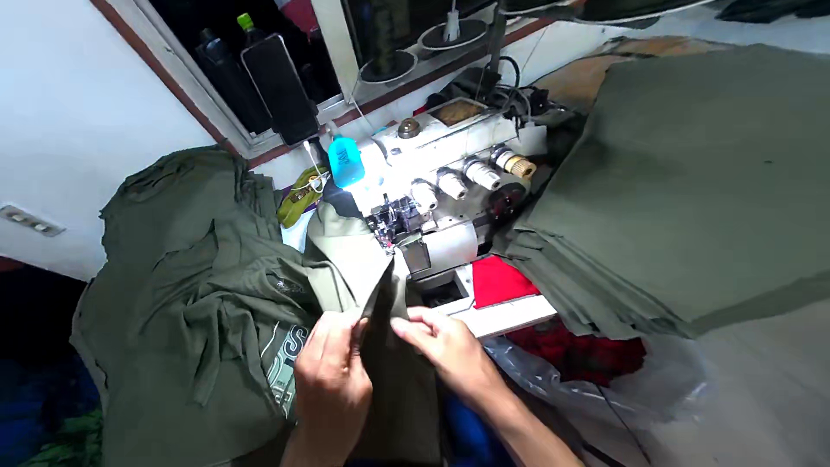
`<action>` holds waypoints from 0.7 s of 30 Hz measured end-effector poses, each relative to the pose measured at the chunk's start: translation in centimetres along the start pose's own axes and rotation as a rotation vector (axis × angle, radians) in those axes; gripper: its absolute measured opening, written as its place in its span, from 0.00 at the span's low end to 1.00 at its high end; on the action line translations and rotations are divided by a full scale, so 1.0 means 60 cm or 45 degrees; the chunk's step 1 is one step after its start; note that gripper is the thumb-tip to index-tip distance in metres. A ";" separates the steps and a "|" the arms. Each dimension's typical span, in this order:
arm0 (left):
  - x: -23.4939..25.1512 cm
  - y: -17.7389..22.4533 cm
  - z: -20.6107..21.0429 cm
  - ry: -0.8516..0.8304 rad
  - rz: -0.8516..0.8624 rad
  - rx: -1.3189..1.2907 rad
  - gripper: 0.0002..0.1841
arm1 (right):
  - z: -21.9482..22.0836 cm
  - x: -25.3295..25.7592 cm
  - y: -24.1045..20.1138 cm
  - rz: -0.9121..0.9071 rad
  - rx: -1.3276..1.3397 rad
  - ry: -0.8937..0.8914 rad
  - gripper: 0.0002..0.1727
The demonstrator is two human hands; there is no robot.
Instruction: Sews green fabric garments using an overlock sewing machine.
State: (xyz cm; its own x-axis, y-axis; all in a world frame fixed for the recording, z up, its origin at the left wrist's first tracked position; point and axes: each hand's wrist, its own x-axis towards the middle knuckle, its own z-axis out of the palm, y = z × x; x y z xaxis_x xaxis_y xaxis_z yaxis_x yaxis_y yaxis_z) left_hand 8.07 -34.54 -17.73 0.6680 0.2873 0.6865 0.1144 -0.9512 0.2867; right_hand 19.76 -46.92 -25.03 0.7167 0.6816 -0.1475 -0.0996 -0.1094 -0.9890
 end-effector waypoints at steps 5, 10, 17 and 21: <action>0.004 0.048 -0.007 -0.139 0.148 0.242 0.15 | 0.006 0.022 0.006 -0.083 0.002 0.188 0.13; 0.014 0.089 0.000 -0.165 0.134 0.371 0.13 | 0.010 -0.008 0.006 -0.159 0.039 0.403 0.11; 0.065 0.080 0.052 -0.179 0.156 0.748 0.13 | 0.013 0.025 -0.026 -0.238 -0.134 0.545 0.08; 0.076 0.066 0.075 -0.236 0.129 0.761 0.11 | 0.013 0.037 -0.032 -0.222 -0.073 0.518 0.07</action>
State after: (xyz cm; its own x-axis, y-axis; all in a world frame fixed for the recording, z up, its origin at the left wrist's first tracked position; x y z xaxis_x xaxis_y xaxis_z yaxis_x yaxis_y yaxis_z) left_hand 14.84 -37.52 -16.46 0.8069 0.2193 0.5485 0.3993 -0.8867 -0.2329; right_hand 21.01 -44.65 -23.44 0.9338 0.3544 0.0485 0.0766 -0.0657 -0.9949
